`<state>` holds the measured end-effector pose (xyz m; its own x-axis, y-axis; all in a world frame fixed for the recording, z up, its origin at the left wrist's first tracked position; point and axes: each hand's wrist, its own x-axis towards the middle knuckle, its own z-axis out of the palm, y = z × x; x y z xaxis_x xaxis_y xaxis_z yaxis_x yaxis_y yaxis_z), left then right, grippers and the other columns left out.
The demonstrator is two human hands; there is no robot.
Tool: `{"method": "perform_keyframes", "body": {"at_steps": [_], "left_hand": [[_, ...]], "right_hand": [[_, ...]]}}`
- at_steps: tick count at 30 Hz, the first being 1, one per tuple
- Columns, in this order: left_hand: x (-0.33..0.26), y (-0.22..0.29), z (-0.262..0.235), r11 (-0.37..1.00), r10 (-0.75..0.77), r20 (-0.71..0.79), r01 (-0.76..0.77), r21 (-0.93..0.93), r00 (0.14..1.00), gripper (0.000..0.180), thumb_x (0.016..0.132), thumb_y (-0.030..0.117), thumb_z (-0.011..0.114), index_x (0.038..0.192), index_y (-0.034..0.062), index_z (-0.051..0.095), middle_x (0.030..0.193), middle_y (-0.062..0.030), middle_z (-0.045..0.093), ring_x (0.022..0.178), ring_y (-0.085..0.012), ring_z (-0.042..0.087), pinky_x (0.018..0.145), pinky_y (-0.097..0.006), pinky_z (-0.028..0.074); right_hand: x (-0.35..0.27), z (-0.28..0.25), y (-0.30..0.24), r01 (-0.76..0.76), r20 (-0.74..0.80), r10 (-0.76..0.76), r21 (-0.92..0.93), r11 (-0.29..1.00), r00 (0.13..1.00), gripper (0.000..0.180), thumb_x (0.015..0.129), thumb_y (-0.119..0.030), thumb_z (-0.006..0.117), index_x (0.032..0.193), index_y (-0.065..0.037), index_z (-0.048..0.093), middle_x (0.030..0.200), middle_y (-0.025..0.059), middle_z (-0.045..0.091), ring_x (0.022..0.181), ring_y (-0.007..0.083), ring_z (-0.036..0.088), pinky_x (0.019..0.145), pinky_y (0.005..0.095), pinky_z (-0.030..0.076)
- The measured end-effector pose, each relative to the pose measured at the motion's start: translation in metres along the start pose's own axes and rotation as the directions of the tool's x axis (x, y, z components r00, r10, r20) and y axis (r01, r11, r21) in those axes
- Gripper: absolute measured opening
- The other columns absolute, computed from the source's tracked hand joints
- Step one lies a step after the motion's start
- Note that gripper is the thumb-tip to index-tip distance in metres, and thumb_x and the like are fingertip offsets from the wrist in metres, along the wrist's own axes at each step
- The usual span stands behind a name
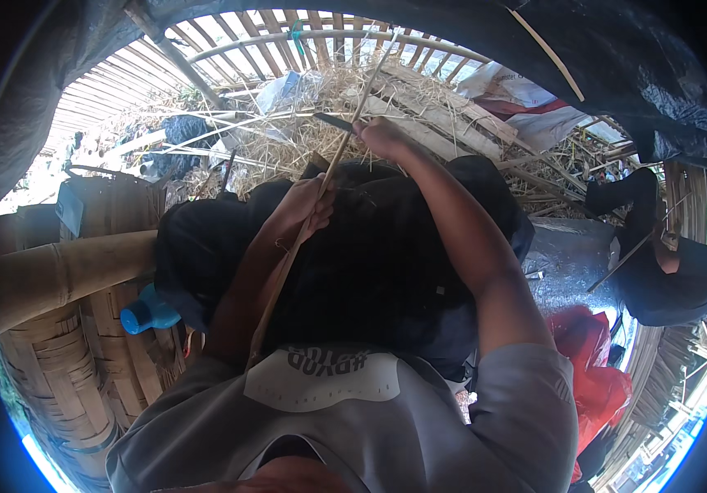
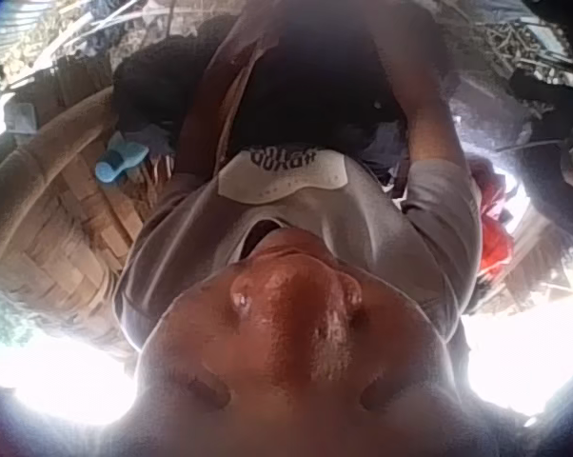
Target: The person shaves a thin strip of bamboo with a knife, pulling the blade along its length to remove small shavings.
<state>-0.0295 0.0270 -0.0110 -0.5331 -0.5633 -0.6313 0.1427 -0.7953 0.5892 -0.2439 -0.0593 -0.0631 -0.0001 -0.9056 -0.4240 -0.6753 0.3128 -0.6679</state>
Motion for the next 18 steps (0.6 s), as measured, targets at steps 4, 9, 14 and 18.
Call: {"method": "perform_keyframes", "body": {"at_steps": [4, 9, 14, 18], "left_hand": [[-0.003, 0.003, -0.007, 0.999, 0.002, 0.008, -0.002, -0.035, 1.0, 0.026, 0.102, 0.029, 0.033, 0.087, 0.0115, 0.046, 0.052, 0.0044, 0.036, 0.035, -0.0066, 0.031, 0.032, -0.023, 0.024], [-0.002, 0.005, 0.005, 1.0, -0.012, 0.01, 0.012, -0.026, 1.0, 0.027, 0.102, 0.028, 0.033, 0.087, 0.0112, 0.046, 0.052, 0.0046, 0.035, 0.035, -0.007, 0.031, 0.033, -0.023, 0.024], [-0.002, 0.001, -0.003, 1.0, 0.008, 0.015, -0.008, -0.022, 1.0, 0.025, 0.102, 0.027, 0.033, 0.087, 0.011, 0.046, 0.051, 0.005, 0.035, 0.036, -0.0067, 0.031, 0.032, -0.023, 0.023], [-0.003, 0.004, -0.001, 0.997, -0.009, 0.0, 0.009, -0.073, 1.0, 0.024, 0.101, 0.025, 0.033, 0.087, 0.0115, 0.046, 0.052, 0.0053, 0.035, 0.036, -0.0061, 0.031, 0.033, -0.022, 0.023]], "right_hand": [[-0.011, 0.01, -0.023, -0.05, -0.108, 0.052, 0.022, 0.999, 0.993, 0.051, 0.096, -0.044, 0.048, 0.069, -0.002, 0.058, 0.05, 0.0053, 0.046, 0.05, 0.0189, 0.049, 0.054, 0.0401, 0.039], [-0.011, -0.013, -0.015, -0.082, -0.086, 0.085, 0.032, 0.996, 0.993, 0.055, 0.096, -0.042, 0.049, 0.066, 0.004, 0.057, 0.053, 0.0102, 0.053, 0.051, 0.0205, 0.05, 0.056, 0.0424, 0.041], [-0.035, 0.01, -0.024, 0.023, 0.025, -0.022, -0.055, 0.998, 0.999, 0.051, 0.095, -0.044, 0.044, 0.096, 0.002, 0.065, 0.082, 0.0234, 0.066, 0.088, 0.0346, 0.066, 0.081, 0.0445, 0.047], [-0.025, -0.008, -0.032, -0.091, -0.041, 0.088, -0.066, 0.994, 0.995, 0.051, 0.096, -0.044, 0.043, 0.098, 0.003, 0.064, 0.083, 0.0249, 0.065, 0.089, 0.0371, 0.064, 0.081, 0.0461, 0.047]]}}
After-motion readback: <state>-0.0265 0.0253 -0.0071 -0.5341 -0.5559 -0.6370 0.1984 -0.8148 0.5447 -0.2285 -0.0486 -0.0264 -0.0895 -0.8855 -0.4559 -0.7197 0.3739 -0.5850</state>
